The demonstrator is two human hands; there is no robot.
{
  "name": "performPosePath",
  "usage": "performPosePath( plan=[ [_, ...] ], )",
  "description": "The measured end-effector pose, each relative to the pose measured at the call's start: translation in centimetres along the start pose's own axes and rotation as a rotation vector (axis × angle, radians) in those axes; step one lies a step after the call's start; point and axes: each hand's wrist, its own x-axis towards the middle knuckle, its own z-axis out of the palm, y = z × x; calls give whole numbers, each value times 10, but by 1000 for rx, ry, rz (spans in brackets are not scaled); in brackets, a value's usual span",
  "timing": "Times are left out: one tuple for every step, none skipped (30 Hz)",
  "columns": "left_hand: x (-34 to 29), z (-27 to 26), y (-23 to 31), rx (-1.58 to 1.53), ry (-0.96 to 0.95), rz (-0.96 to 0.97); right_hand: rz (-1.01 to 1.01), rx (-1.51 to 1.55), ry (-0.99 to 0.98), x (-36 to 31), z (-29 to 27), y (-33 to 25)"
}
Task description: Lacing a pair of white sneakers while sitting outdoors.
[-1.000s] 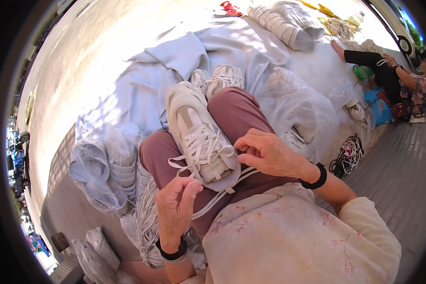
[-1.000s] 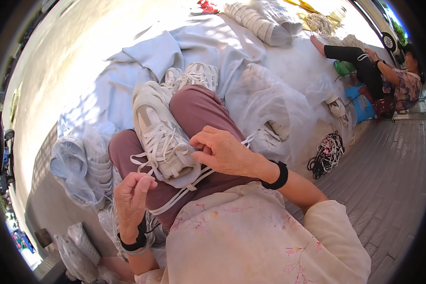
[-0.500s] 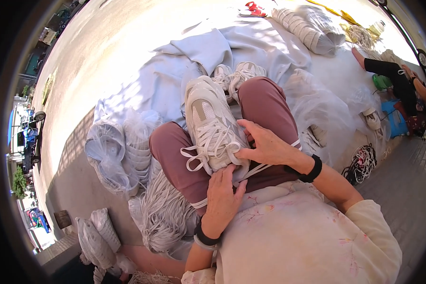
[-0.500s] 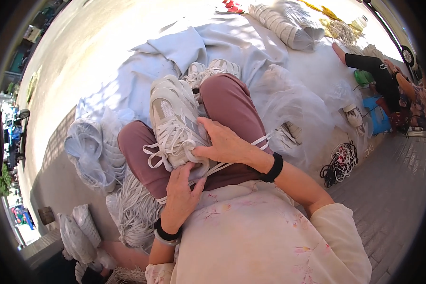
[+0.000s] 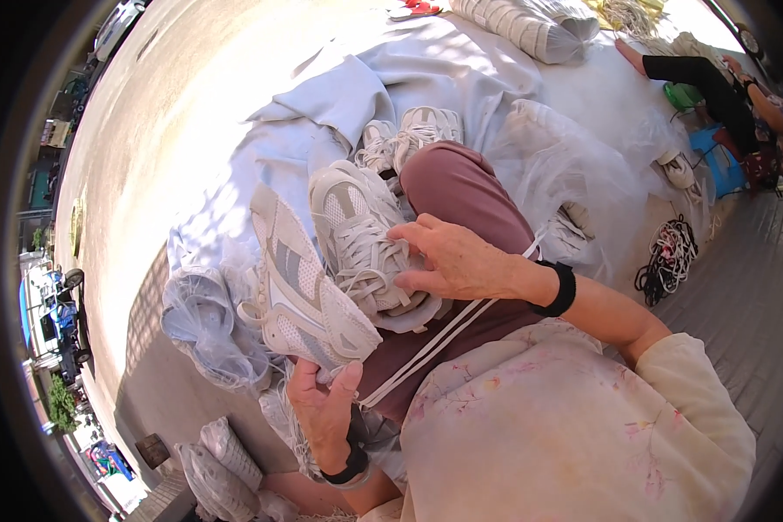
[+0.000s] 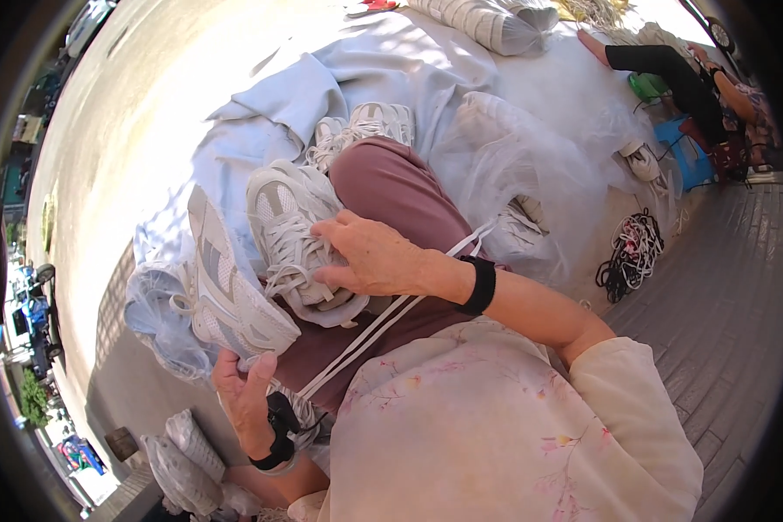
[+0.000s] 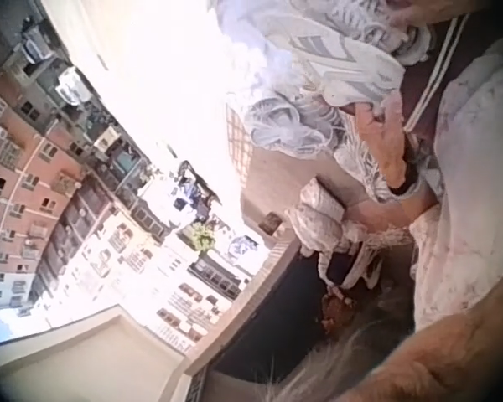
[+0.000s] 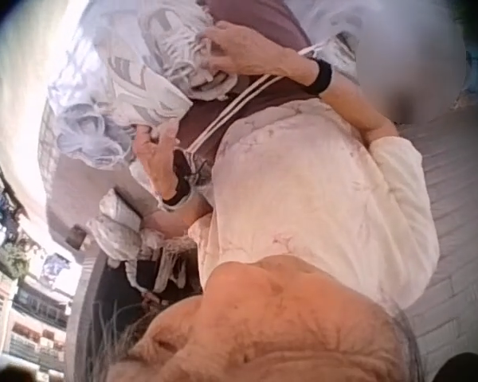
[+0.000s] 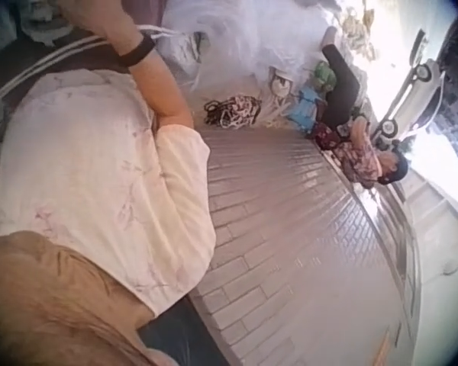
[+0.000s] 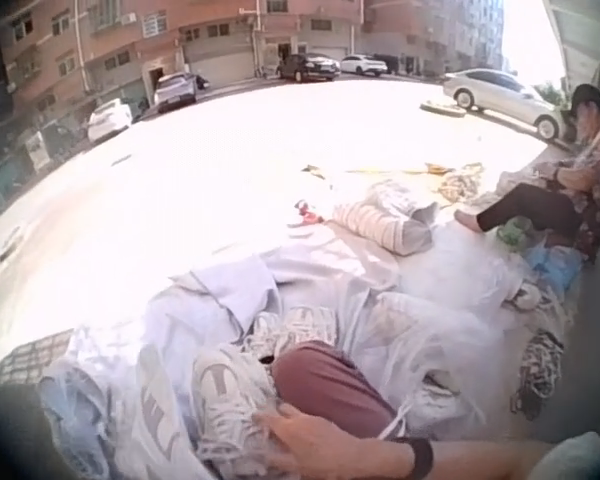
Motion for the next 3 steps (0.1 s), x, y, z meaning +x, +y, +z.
performPosePath(
  plan=[
    [-3,-10,-3,-83,17,23,76,-90,-112,-7,2,-2],
    [-4,-15,-4,-165,33,44,159,-98,-213,-10,4,-2],
    [-4,-15,-4,-148,39,90,167,-141,-205,-14,8,-1]
  ],
)
